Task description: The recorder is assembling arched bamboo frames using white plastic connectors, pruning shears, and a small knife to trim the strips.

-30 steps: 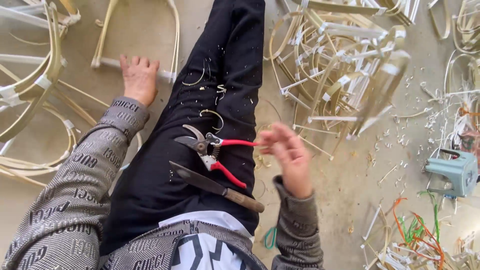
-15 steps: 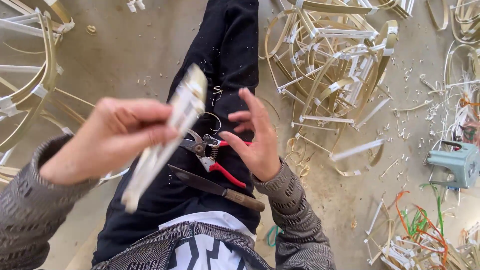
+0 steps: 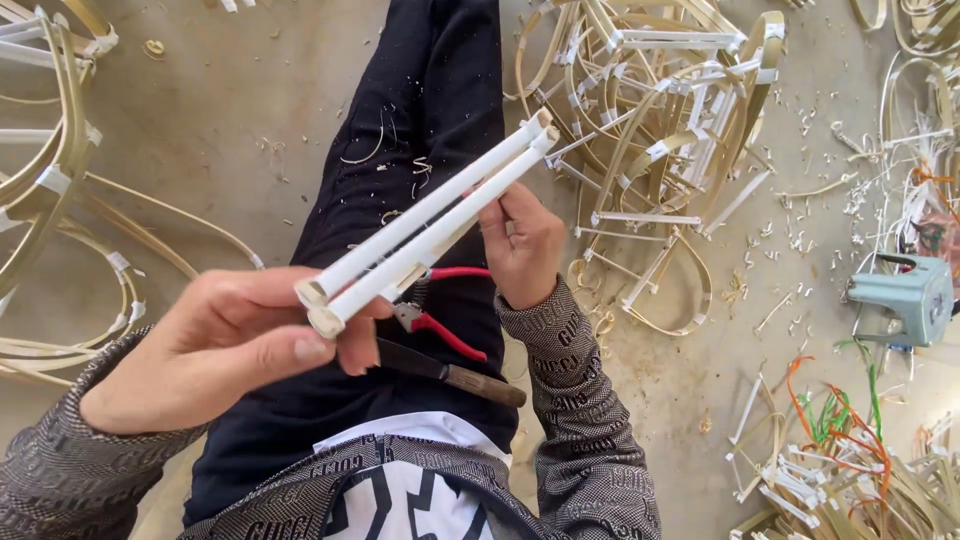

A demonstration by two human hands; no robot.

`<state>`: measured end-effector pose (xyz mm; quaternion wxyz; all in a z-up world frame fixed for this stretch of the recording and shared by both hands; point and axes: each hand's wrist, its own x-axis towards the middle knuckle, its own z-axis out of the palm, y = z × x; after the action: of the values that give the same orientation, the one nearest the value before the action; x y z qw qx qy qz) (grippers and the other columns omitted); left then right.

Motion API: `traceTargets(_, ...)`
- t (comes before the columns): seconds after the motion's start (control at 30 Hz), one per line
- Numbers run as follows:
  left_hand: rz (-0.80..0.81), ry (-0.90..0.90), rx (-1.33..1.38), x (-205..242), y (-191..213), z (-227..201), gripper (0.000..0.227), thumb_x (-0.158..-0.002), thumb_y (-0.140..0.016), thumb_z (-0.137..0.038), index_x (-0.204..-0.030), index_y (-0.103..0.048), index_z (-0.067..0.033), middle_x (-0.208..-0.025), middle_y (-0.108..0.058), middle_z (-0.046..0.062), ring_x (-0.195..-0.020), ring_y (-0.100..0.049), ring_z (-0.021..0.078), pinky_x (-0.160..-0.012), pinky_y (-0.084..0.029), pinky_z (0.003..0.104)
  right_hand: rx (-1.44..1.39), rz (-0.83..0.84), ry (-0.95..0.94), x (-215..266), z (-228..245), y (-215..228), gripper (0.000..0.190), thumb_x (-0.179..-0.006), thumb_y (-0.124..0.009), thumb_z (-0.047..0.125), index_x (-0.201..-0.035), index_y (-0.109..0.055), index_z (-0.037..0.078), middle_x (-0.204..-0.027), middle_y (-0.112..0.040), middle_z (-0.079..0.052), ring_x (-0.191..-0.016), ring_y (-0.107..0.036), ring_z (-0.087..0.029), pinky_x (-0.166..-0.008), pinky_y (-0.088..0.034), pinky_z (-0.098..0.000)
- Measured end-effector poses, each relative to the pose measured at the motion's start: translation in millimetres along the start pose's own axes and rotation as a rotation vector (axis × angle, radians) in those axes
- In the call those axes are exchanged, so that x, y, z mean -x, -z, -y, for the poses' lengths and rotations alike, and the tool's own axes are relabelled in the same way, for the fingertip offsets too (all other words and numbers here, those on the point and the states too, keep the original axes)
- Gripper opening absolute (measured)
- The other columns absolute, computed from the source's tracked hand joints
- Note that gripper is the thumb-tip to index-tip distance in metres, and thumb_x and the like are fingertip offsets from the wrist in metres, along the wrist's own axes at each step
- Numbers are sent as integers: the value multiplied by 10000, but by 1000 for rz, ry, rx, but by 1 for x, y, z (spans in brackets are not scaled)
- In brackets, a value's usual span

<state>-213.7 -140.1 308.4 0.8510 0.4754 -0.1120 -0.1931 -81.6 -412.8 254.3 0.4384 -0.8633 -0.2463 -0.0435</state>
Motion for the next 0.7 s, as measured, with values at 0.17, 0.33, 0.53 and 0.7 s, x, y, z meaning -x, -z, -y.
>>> traceTargets(0.17, -493, -269, -271, 3, 14, 18, 229, -1014, -644, -122, -1160, -707, 44, -833, -756, 108, -612, -681, 124, -539, -530, 267, -277, 79, -199, 6, 3, -6, 240, -1068, -606, 124, -1239, -703, -15, -944, -740, -63, -786, -671, -79, -702, -556, -212)
traceTargets(0.33, -623, -496, -149, -25, 25, 1, 267, -1106, -598, -164, -1304, -651, 8, -776, -667, 51, -536, -554, 44, -473, -421, 166, -528, 137, -272, 24, 15, 0, 217, -1030, -634, 108, -1200, -679, -18, -990, -732, -31, -837, -677, -64, -713, -558, -210)
traceTargets(0.53, -756, -461, -212, -52, 52, 14, 352, -1085, -509, -118, -1418, -527, -8, -1008, -692, 11, -816, -679, 89, -689, -583, 220, -603, 311, -255, 54, 50, 0, 178, -932, -785, 99, -988, -642, 9, -873, -683, -6, -775, -652, -59, -700, -553, -217)
traceTargets(0.7, -728, -514, -389, -59, 60, 56, 410, -1132, -581, -54, -1529, -486, -7, -1100, -673, 21, -908, -662, 81, -726, -527, 197, -359, 438, -55, 67, 82, -10, 259, -894, -862, 173, -939, -641, 47, -809, -687, -23, -697, -672, -101, -657, -543, -237)
